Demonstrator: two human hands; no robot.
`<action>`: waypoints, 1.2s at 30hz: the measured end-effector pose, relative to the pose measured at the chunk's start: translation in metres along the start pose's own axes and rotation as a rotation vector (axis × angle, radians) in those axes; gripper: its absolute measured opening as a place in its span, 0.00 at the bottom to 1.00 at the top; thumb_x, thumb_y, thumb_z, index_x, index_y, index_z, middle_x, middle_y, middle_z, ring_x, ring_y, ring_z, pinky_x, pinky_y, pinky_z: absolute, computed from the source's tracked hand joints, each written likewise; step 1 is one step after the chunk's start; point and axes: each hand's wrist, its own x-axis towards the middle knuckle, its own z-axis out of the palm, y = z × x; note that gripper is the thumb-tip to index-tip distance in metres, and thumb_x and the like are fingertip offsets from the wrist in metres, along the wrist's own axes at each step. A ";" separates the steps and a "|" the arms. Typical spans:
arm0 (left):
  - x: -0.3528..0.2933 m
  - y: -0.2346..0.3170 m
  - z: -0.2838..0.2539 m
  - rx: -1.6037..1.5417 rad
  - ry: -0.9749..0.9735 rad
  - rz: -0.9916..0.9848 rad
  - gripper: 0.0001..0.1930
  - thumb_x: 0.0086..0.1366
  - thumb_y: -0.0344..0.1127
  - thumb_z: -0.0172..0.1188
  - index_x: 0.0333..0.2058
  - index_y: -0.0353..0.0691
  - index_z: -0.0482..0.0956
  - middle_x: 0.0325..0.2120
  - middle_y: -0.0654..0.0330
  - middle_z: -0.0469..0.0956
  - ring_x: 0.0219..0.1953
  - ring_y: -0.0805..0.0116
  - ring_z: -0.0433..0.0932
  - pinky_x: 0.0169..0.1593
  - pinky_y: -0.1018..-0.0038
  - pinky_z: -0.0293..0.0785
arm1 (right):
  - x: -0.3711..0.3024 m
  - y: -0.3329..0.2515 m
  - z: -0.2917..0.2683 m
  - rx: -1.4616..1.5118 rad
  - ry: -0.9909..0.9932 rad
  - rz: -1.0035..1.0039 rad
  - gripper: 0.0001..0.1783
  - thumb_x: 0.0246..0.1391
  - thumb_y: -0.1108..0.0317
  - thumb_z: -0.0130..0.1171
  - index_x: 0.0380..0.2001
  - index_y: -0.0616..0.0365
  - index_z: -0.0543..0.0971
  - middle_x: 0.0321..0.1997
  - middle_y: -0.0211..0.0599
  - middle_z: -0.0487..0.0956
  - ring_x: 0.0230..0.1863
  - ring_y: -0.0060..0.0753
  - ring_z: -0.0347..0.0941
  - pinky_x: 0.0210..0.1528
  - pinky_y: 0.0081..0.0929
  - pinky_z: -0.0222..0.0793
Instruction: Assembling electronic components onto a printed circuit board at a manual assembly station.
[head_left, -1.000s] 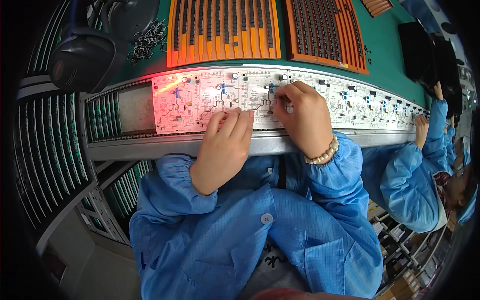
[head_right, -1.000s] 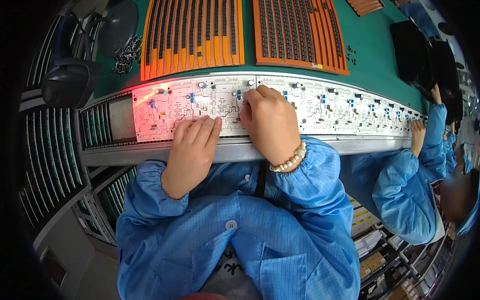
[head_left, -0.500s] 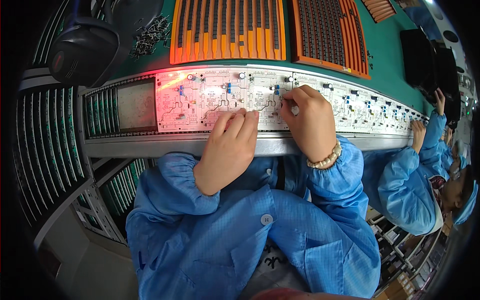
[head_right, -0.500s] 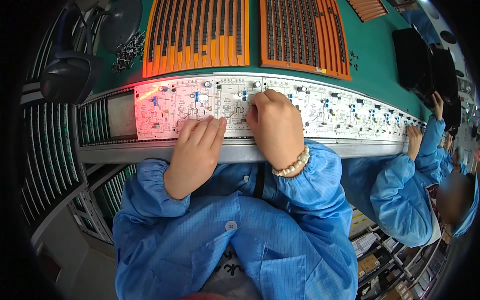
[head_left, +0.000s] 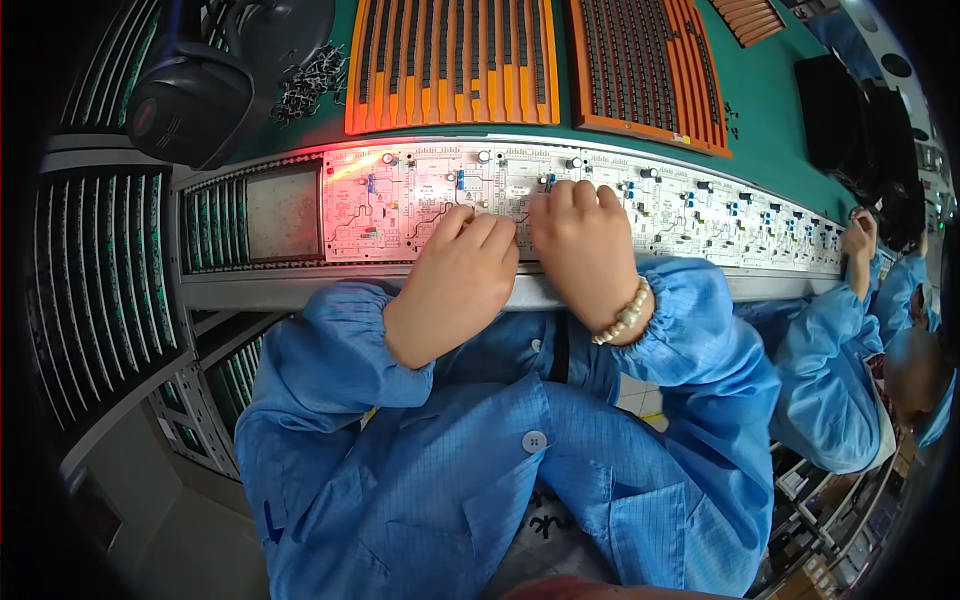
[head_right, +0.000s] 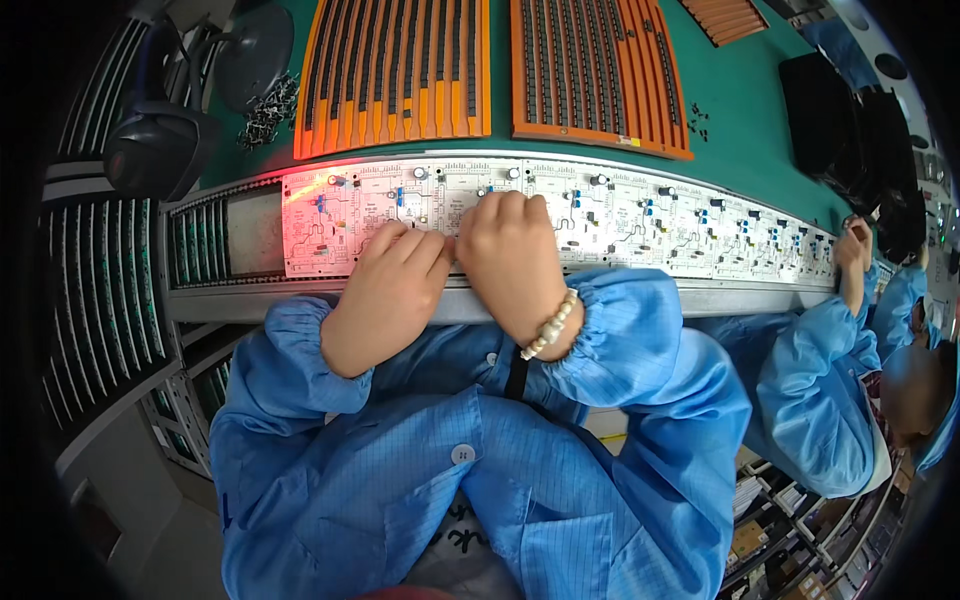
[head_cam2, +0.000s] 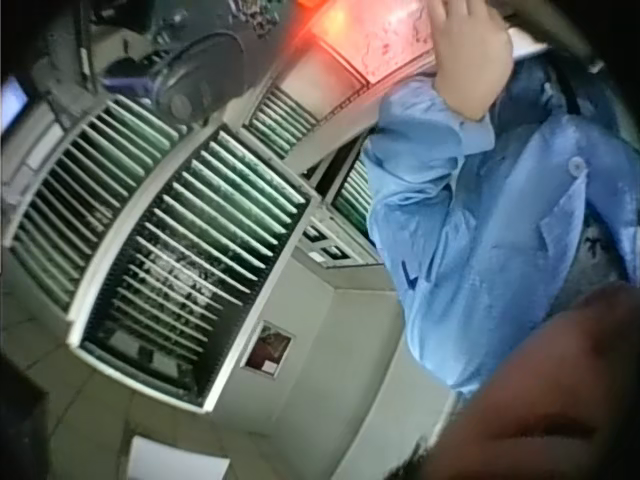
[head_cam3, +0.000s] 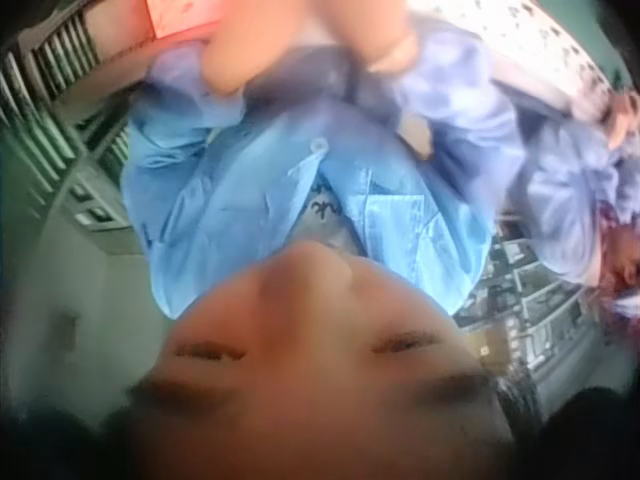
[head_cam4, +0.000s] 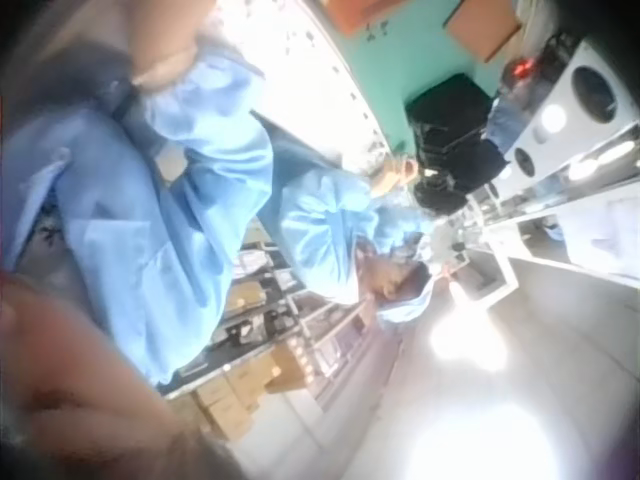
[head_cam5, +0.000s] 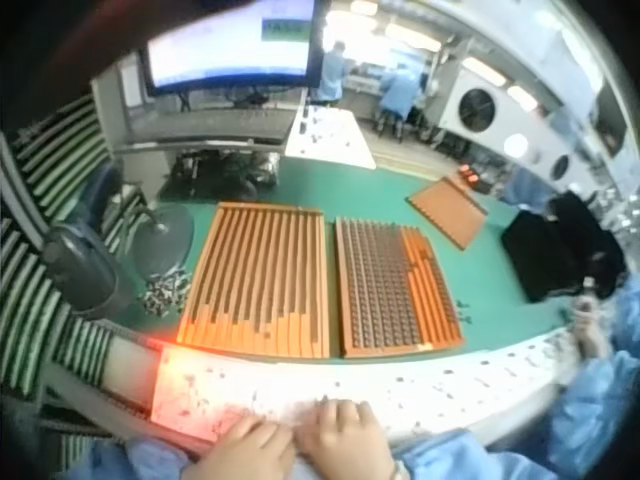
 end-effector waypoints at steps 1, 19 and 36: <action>0.001 0.000 0.000 0.005 -0.002 0.004 0.16 0.54 0.32 0.52 0.39 0.28 0.77 0.35 0.55 0.73 0.41 0.61 0.72 0.51 0.66 0.66 | 0.000 -0.001 0.002 -0.114 -0.013 -0.079 0.07 0.43 0.69 0.55 0.26 0.60 0.77 0.30 0.40 0.75 0.30 0.39 0.71 0.37 0.37 0.71; 0.048 -0.075 -0.018 -0.059 0.481 -0.186 0.12 0.53 0.25 0.57 0.38 0.35 0.80 0.32 0.58 0.74 0.40 0.61 0.72 0.46 0.67 0.66 | -0.018 0.044 -0.024 0.258 0.029 -0.026 0.12 0.51 0.70 0.59 0.39 0.63 0.80 0.41 0.42 0.79 0.45 0.42 0.75 0.49 0.41 0.70; 0.056 -0.088 -0.018 -0.053 0.385 -0.252 0.04 0.56 0.28 0.61 0.30 0.37 0.83 0.29 0.61 0.75 0.39 0.64 0.72 0.45 0.68 0.61 | 0.106 0.246 0.036 0.196 0.235 0.094 0.08 0.53 0.69 0.62 0.37 0.55 0.85 0.35 0.42 0.83 0.35 0.44 0.80 0.41 0.35 0.77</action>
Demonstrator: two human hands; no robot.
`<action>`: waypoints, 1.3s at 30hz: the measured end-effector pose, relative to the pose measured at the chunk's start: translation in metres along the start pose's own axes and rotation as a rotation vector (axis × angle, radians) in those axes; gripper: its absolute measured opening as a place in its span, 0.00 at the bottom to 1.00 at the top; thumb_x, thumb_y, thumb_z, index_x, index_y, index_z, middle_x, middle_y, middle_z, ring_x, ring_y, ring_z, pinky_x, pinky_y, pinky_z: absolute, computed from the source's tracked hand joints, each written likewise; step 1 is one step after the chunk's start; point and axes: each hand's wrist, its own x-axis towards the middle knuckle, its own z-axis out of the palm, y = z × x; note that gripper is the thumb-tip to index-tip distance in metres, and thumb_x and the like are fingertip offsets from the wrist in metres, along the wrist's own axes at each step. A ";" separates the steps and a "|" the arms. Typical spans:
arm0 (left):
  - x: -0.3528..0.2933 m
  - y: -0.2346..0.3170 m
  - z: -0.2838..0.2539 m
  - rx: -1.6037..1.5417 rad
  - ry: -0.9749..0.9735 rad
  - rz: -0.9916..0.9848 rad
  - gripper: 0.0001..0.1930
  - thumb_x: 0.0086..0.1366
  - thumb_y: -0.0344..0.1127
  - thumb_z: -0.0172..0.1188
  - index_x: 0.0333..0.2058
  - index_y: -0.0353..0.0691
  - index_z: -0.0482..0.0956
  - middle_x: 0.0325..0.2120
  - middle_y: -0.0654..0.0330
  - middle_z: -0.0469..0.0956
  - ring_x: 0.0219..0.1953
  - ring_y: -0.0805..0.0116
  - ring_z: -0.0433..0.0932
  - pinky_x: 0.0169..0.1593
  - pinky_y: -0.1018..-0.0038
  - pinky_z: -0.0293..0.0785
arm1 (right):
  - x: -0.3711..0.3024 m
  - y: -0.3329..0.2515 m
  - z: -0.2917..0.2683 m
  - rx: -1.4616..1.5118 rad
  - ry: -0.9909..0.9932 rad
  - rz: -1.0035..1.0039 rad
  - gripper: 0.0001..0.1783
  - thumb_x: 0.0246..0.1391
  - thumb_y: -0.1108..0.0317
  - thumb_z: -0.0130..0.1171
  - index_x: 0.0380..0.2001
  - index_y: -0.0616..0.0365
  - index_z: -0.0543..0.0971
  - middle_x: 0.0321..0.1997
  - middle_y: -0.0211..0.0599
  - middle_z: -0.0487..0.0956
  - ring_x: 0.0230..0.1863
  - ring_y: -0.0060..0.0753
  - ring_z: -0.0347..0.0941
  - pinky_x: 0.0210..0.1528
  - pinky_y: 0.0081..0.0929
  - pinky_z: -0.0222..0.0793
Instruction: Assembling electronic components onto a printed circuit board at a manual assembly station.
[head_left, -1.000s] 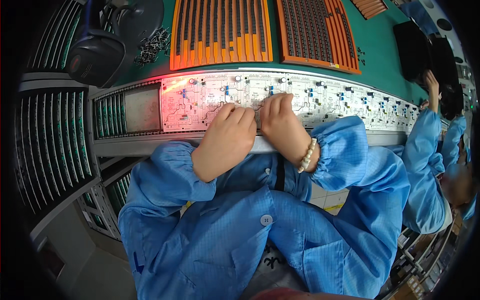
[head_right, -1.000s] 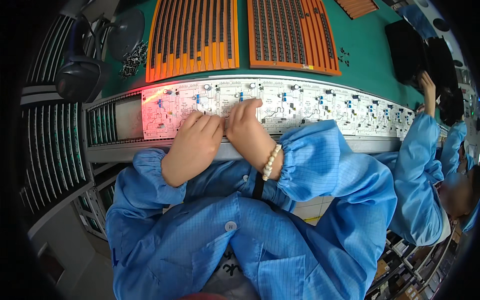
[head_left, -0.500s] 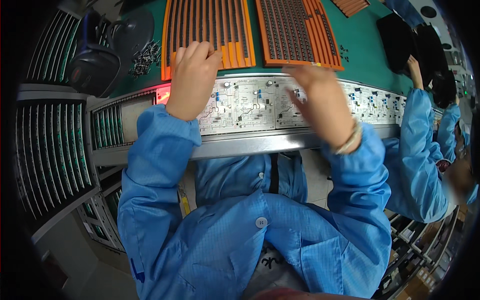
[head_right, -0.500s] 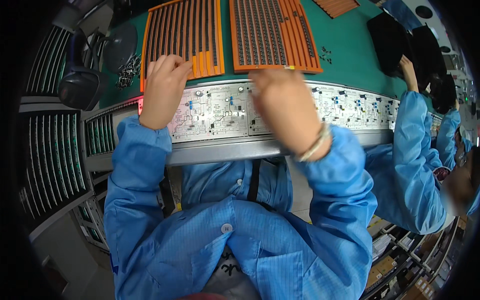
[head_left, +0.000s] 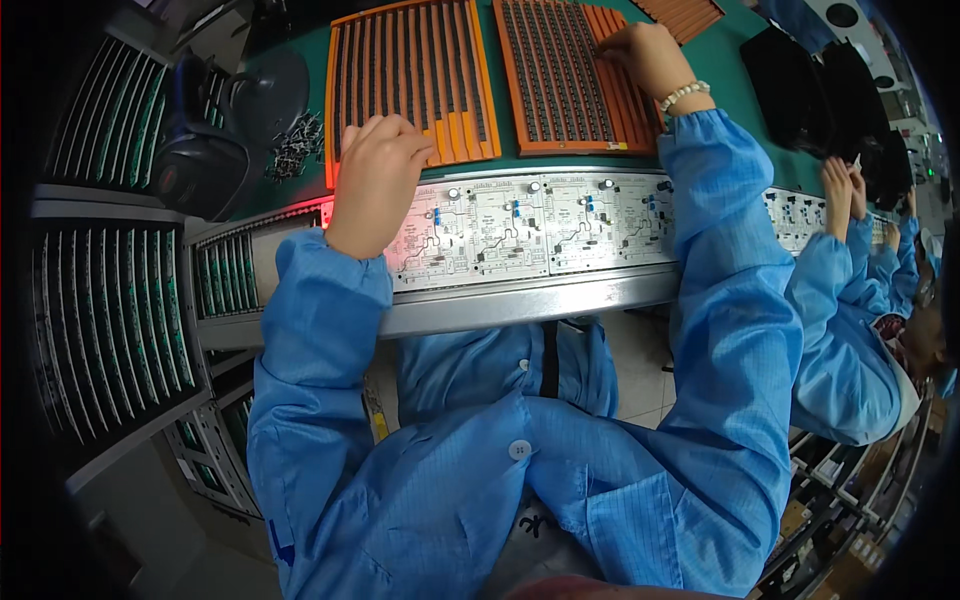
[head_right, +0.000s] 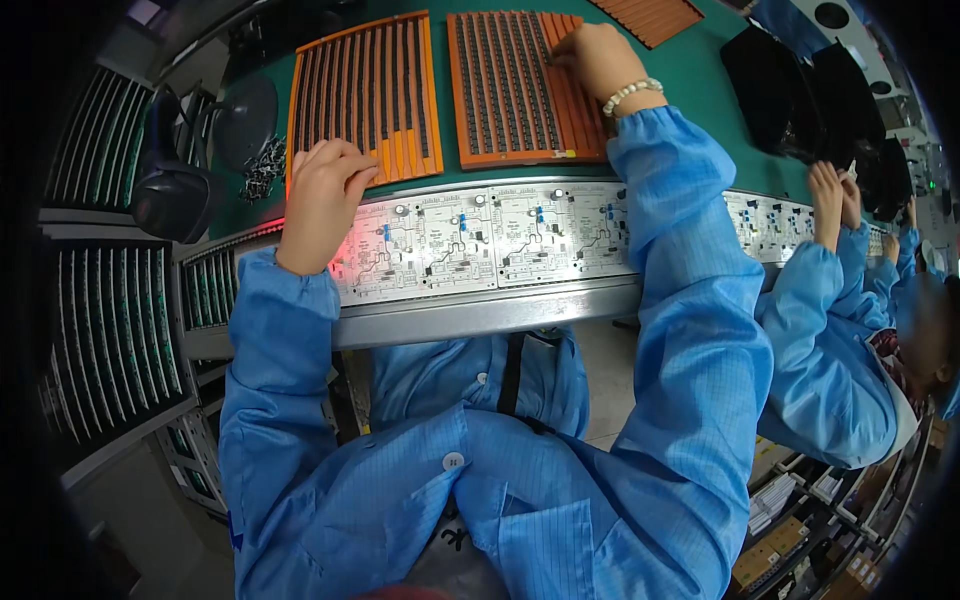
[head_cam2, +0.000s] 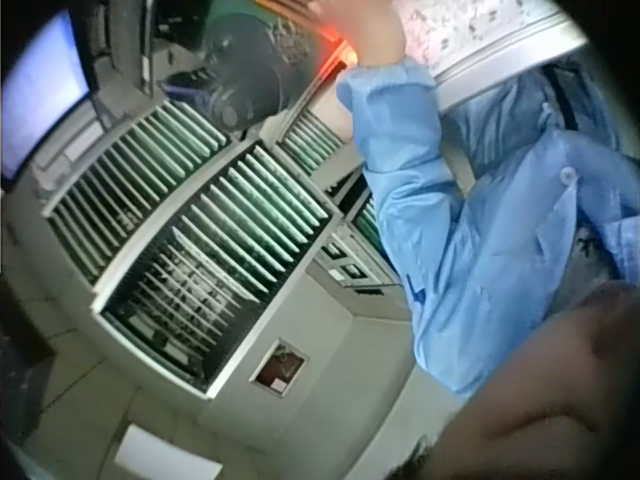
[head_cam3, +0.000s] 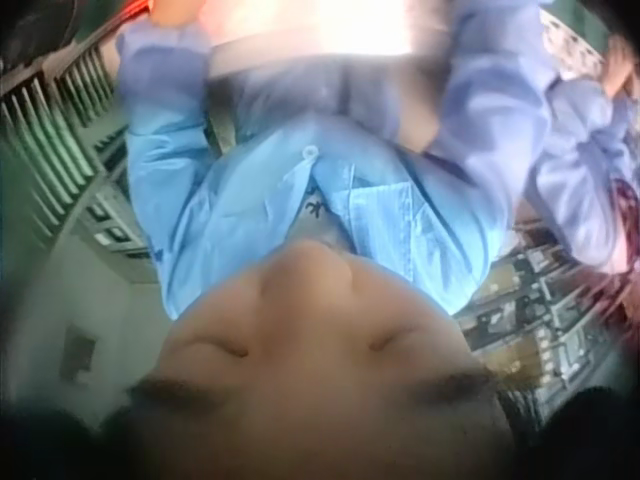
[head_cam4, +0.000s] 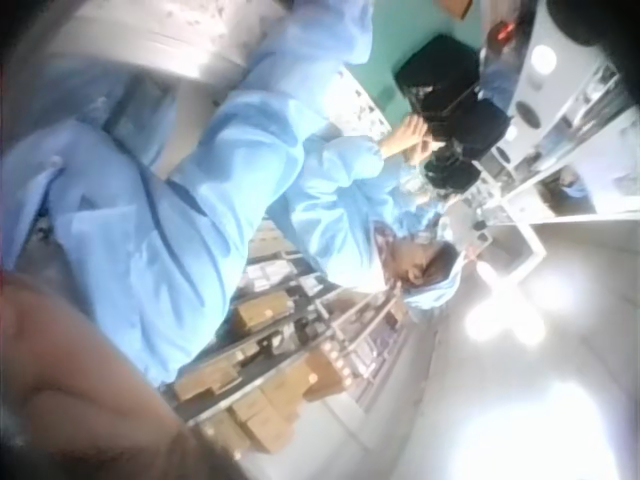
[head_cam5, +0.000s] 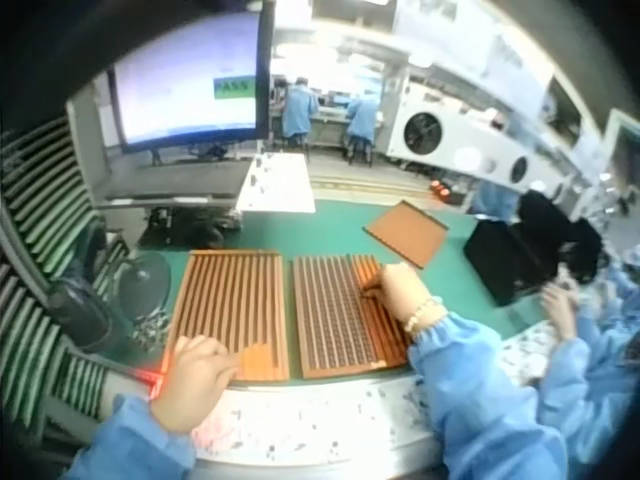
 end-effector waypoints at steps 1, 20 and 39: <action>0.000 -0.001 -0.001 -0.030 -0.013 -0.008 0.04 0.56 0.28 0.61 0.30 0.37 0.83 0.29 0.60 0.75 0.38 0.64 0.72 0.45 0.68 0.61 | 0.002 0.000 -0.003 0.003 -0.017 -0.002 0.08 0.53 0.69 0.62 0.36 0.54 0.86 0.34 0.42 0.83 0.35 0.44 0.80 0.41 0.35 0.77; -0.107 0.012 -0.026 -0.272 -0.192 -0.127 0.06 0.53 0.27 0.64 0.31 0.38 0.77 0.31 0.60 0.74 0.37 0.59 0.74 0.43 0.67 0.65 | -0.027 -0.088 -0.061 0.226 0.114 -0.200 0.09 0.50 0.74 0.64 0.37 0.60 0.82 0.36 0.36 0.81 0.36 0.35 0.80 0.38 0.26 0.75; -0.109 0.022 -0.024 0.064 -0.180 0.163 0.06 0.53 0.30 0.57 0.30 0.36 0.77 0.29 0.61 0.72 0.36 0.66 0.72 0.43 0.68 0.64 | -0.095 -0.230 -0.036 0.438 -0.050 -0.213 0.10 0.41 0.75 0.66 0.31 0.61 0.80 0.33 0.40 0.79 0.33 0.43 0.76 0.39 0.32 0.73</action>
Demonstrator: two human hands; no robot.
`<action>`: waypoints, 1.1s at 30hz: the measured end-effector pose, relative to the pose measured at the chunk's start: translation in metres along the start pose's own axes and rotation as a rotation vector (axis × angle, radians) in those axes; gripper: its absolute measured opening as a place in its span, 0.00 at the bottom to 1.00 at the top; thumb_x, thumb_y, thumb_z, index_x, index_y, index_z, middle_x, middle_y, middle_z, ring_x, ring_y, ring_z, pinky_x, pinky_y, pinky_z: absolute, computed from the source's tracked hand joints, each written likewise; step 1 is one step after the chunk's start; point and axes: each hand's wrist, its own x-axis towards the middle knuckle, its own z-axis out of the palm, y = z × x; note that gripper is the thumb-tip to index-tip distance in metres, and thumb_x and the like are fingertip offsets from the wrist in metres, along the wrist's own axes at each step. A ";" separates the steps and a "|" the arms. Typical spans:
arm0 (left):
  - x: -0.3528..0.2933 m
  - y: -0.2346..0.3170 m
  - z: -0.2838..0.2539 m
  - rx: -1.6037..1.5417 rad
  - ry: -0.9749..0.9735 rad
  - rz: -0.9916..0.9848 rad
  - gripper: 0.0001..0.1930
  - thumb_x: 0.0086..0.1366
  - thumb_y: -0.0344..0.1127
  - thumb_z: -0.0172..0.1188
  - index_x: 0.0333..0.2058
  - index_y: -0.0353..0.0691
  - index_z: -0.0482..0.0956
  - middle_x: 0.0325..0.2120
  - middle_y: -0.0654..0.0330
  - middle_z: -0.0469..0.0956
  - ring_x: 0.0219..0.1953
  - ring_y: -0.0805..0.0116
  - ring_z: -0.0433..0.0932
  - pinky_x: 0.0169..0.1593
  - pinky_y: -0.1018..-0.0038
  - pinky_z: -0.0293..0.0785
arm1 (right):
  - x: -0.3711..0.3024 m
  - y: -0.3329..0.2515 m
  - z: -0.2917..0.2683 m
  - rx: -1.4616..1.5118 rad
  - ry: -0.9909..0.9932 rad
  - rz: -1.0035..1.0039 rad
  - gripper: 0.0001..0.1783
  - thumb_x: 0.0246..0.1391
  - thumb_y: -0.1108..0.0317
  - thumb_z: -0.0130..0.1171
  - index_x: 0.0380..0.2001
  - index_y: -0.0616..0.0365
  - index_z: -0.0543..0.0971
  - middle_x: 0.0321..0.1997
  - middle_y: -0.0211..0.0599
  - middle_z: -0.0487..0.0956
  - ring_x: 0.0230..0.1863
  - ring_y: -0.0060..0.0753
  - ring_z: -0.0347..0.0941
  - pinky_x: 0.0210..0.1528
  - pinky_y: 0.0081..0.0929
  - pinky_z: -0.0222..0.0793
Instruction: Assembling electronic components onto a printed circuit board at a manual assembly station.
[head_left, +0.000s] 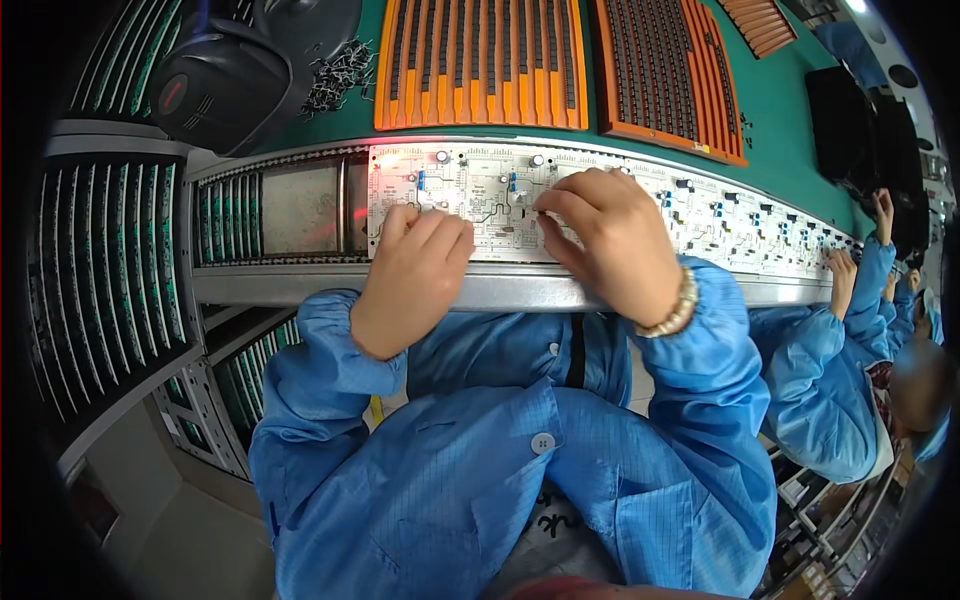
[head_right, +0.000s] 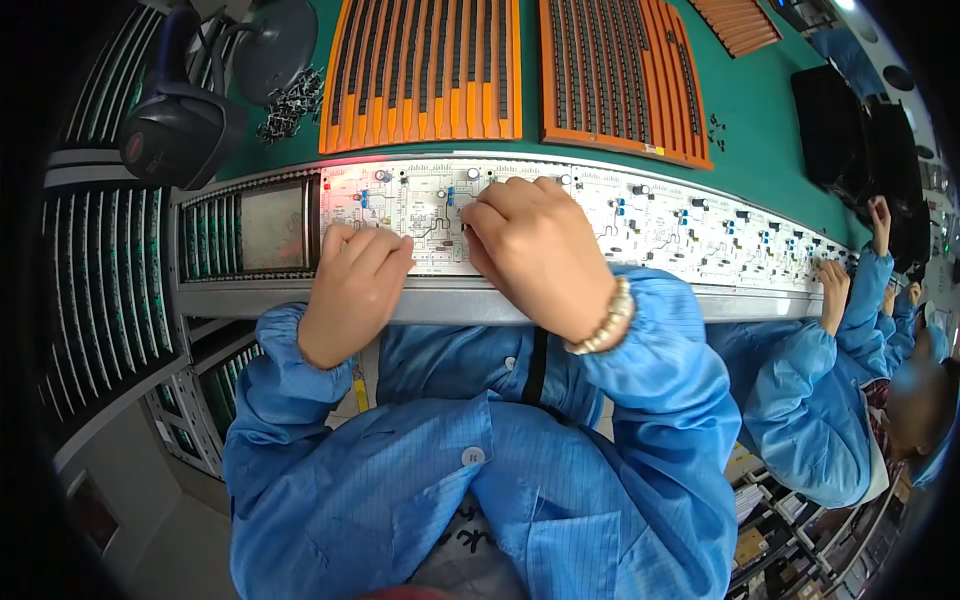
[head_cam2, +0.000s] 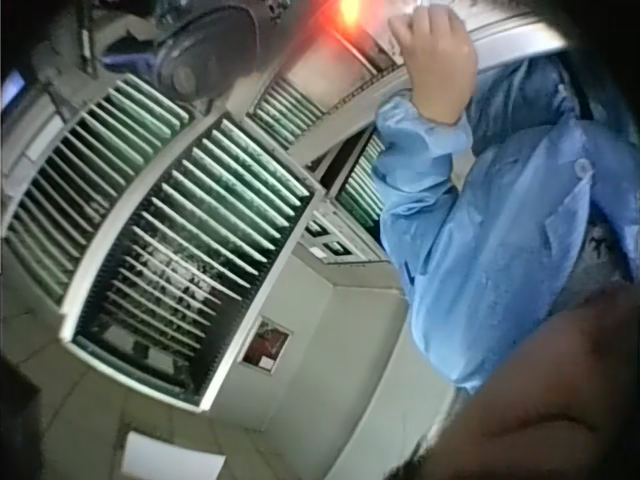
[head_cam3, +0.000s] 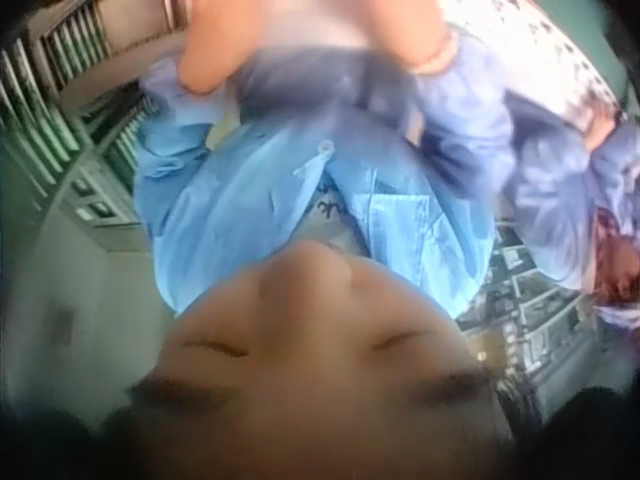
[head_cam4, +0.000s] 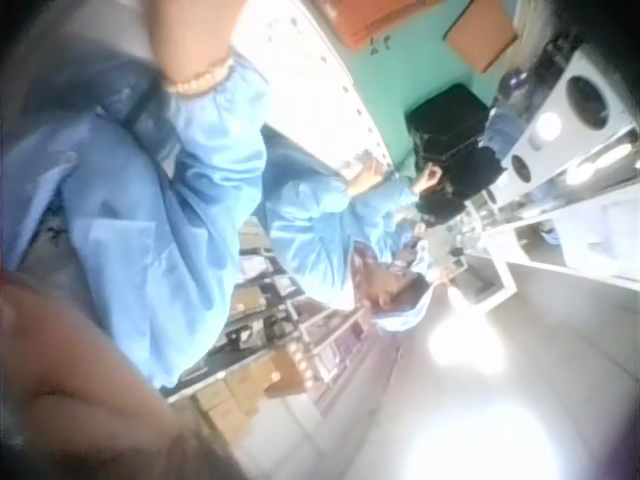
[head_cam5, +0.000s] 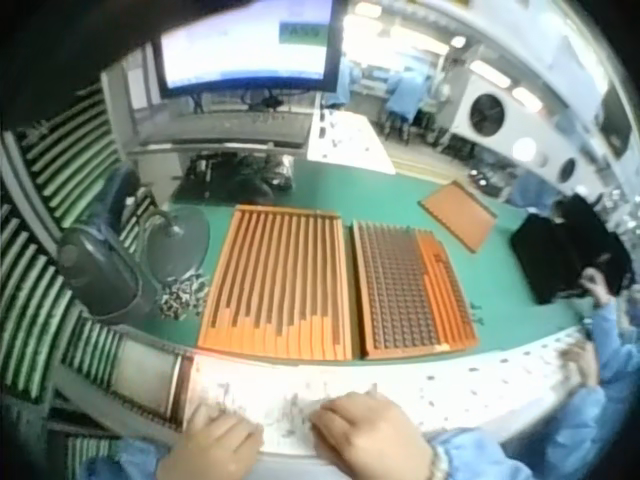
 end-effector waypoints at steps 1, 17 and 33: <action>0.000 0.003 -0.001 -0.004 -0.020 -0.004 0.08 0.53 0.30 0.59 0.32 0.34 0.78 0.30 0.60 0.73 0.36 0.65 0.72 0.44 0.67 0.65 | -0.001 0.000 0.009 -0.009 -0.036 0.058 0.10 0.41 0.74 0.66 0.31 0.61 0.80 0.33 0.40 0.79 0.33 0.44 0.76 0.39 0.33 0.73; -0.004 0.008 0.001 0.009 -0.072 -0.002 0.12 0.53 0.28 0.62 0.37 0.29 0.79 0.31 0.58 0.74 0.38 0.65 0.73 0.44 0.67 0.66 | -0.003 -0.004 0.039 -0.010 -0.001 0.263 0.09 0.40 0.75 0.65 0.29 0.62 0.81 0.30 0.42 0.78 0.33 0.46 0.76 0.36 0.35 0.74; 0.003 0.009 0.000 0.025 -0.117 0.003 0.12 0.53 0.28 0.61 0.36 0.29 0.79 0.31 0.58 0.74 0.38 0.64 0.73 0.44 0.68 0.66 | -0.008 -0.003 0.038 0.047 0.037 0.322 0.09 0.42 0.75 0.65 0.31 0.62 0.82 0.31 0.42 0.79 0.32 0.45 0.76 0.36 0.35 0.74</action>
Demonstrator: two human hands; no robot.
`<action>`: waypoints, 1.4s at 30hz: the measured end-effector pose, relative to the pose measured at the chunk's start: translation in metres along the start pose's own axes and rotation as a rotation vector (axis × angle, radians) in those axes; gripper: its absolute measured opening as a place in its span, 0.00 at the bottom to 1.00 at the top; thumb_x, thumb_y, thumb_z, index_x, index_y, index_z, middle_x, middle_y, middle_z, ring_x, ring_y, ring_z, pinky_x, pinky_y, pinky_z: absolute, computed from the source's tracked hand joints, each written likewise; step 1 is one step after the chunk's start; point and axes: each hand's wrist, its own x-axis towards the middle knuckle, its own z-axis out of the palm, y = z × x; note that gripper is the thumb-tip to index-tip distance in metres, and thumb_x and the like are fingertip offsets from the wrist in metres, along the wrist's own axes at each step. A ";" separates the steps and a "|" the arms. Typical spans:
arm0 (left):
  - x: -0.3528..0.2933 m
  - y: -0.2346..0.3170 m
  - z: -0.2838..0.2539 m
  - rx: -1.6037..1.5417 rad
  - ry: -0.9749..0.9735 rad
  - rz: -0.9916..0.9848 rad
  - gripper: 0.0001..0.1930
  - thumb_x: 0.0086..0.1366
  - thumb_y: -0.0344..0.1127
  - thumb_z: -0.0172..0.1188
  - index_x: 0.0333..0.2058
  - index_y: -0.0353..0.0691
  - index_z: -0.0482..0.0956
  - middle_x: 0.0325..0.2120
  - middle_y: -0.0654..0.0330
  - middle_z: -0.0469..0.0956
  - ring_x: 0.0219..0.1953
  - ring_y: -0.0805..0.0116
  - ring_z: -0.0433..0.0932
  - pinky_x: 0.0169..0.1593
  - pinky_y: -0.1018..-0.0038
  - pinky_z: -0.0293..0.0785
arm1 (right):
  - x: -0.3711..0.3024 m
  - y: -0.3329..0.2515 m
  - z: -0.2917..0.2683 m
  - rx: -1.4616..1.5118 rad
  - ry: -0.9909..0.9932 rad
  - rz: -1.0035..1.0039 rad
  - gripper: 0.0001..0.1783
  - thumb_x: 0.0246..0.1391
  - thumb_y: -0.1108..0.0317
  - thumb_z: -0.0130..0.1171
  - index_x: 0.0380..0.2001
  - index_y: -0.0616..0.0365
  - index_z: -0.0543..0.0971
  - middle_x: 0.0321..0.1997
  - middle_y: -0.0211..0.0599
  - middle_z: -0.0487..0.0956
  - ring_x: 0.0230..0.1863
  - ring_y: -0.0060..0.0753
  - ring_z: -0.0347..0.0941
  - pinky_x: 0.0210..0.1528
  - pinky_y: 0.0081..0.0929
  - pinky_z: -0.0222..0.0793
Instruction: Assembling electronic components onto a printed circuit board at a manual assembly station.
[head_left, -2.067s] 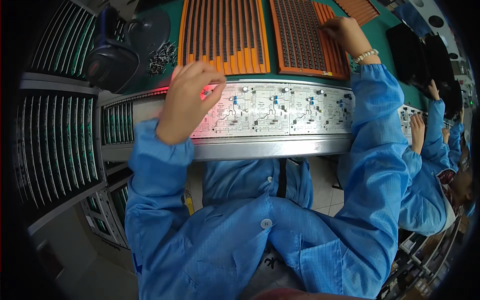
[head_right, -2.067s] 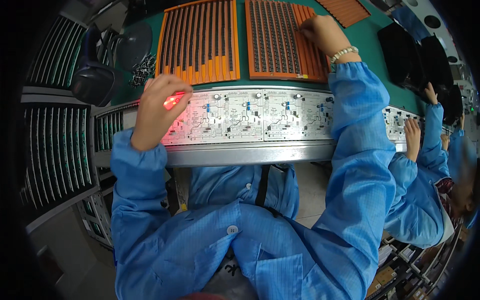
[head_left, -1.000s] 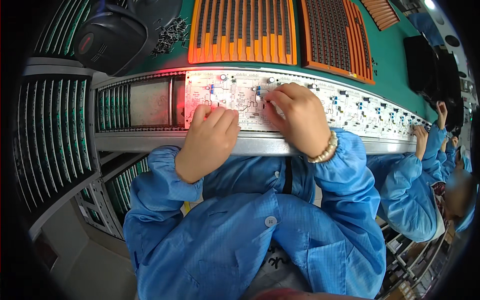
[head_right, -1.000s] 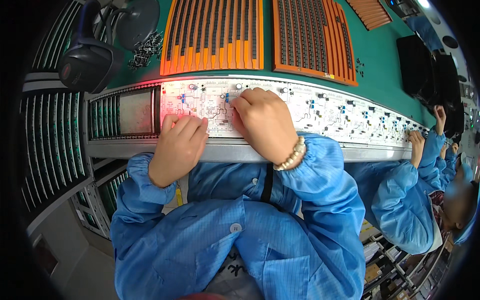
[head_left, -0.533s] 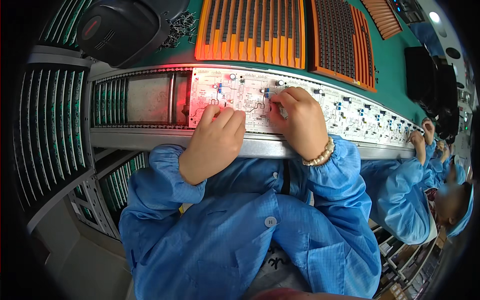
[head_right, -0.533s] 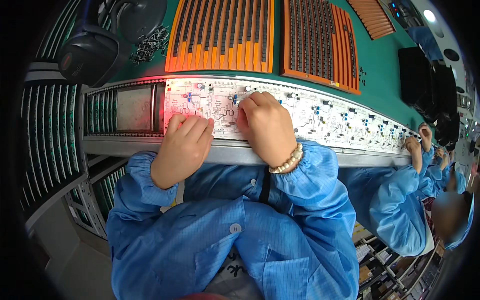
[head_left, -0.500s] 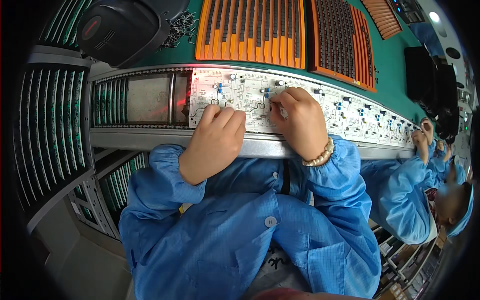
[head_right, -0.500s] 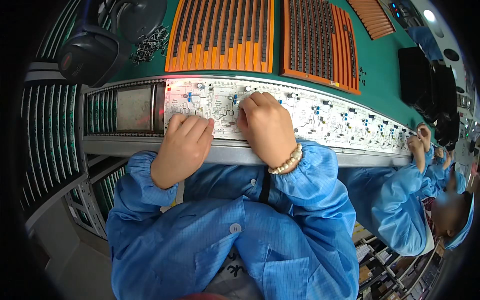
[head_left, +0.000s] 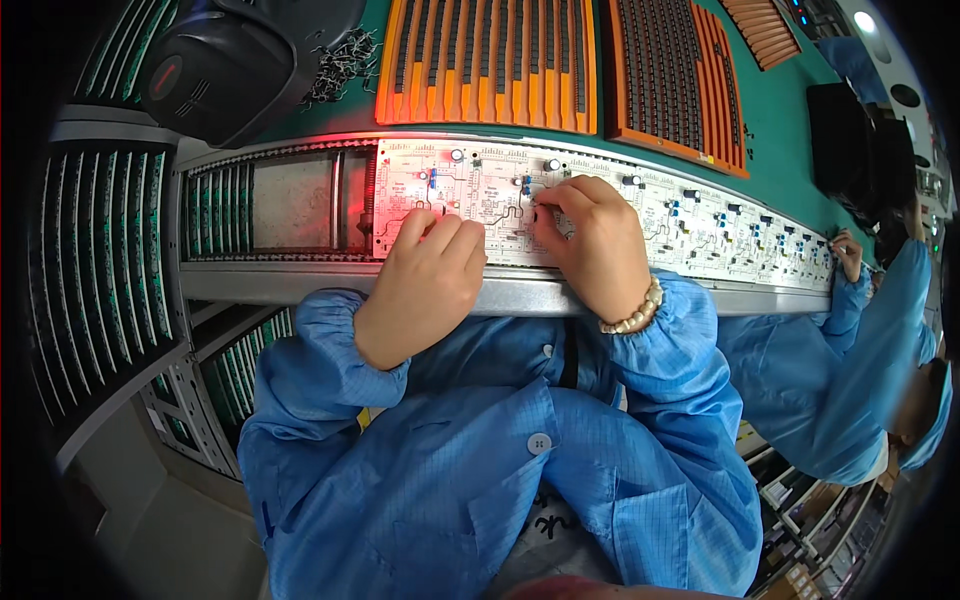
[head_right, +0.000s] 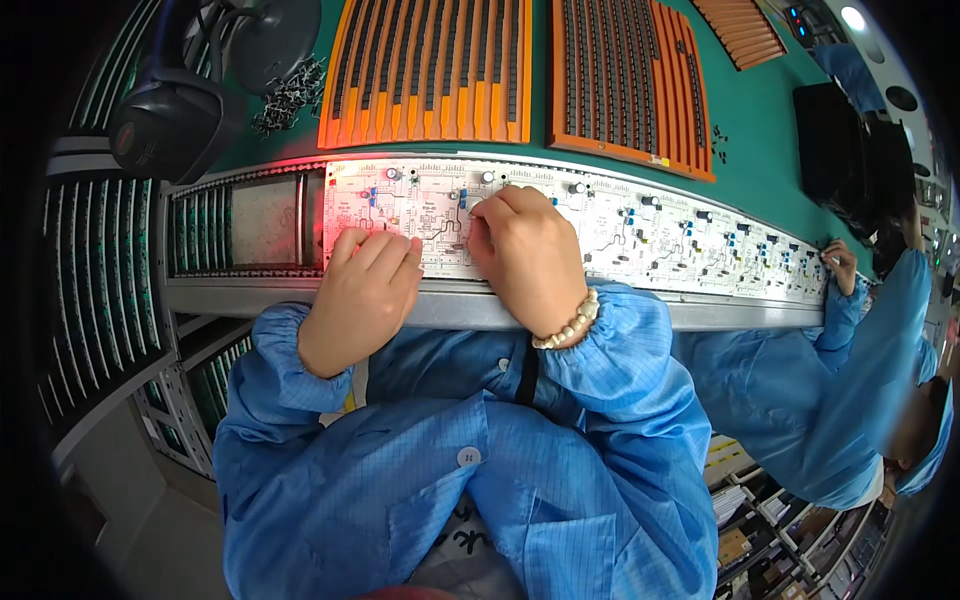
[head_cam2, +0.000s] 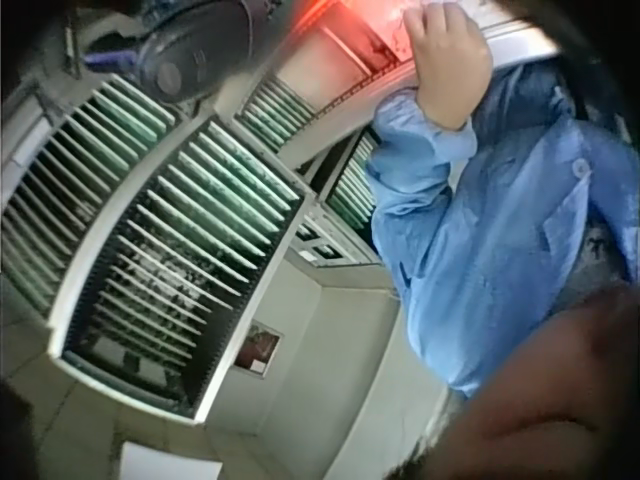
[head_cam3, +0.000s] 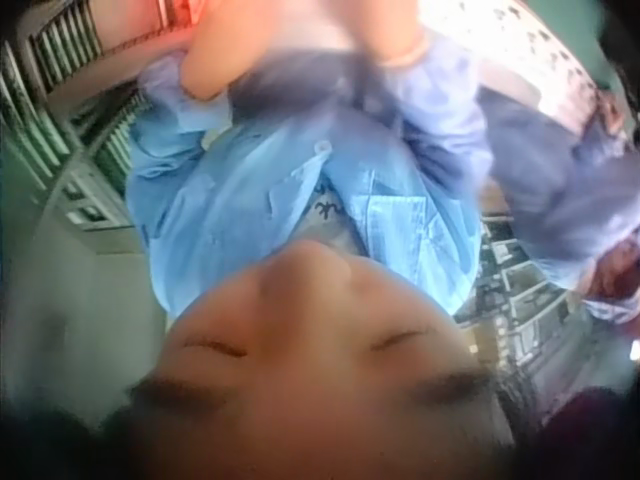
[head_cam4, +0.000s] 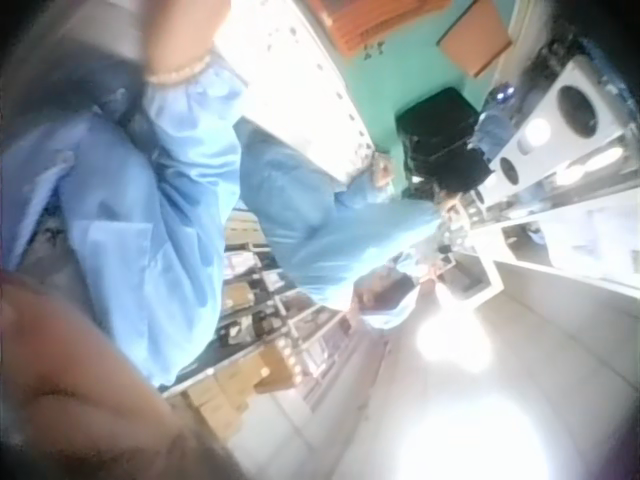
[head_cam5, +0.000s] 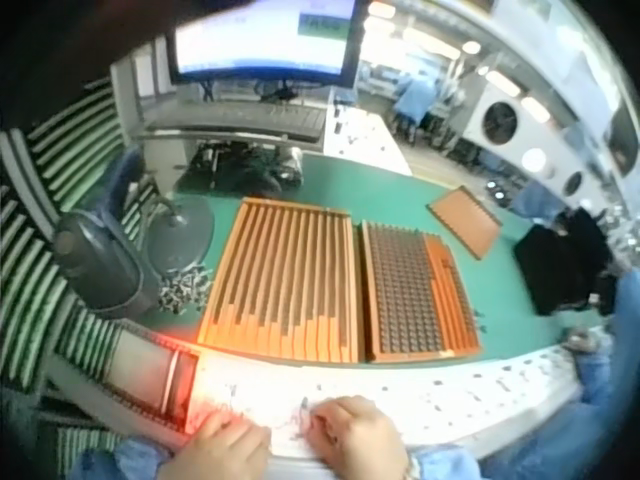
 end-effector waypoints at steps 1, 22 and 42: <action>0.001 0.000 -0.001 0.002 -0.002 -0.001 0.12 0.53 0.29 0.61 0.36 0.29 0.79 0.31 0.58 0.74 0.38 0.64 0.73 0.44 0.68 0.67 | -0.001 -0.001 0.001 0.001 0.001 0.002 0.09 0.42 0.75 0.65 0.31 0.62 0.82 0.31 0.42 0.79 0.32 0.45 0.76 0.36 0.35 0.74; 0.057 -0.042 -0.012 -0.247 0.214 -0.046 0.08 0.56 0.27 0.60 0.36 0.34 0.80 0.33 0.56 0.75 0.38 0.60 0.74 0.45 0.67 0.68 | -0.020 -0.017 0.006 -0.537 -0.023 -0.218 0.11 0.43 0.73 0.57 0.33 0.64 0.80 0.34 0.36 0.75 0.37 0.36 0.73 0.41 0.33 0.73; 0.081 -0.048 -0.004 0.245 0.319 0.014 0.17 0.52 0.27 0.58 0.43 0.33 0.78 0.35 0.60 0.75 0.39 0.65 0.73 0.46 0.67 0.65 | 0.096 0.172 -0.116 -0.466 0.210 -0.086 0.09 0.54 0.67 0.62 0.38 0.54 0.84 0.37 0.41 0.82 0.33 0.46 0.78 0.36 0.35 0.75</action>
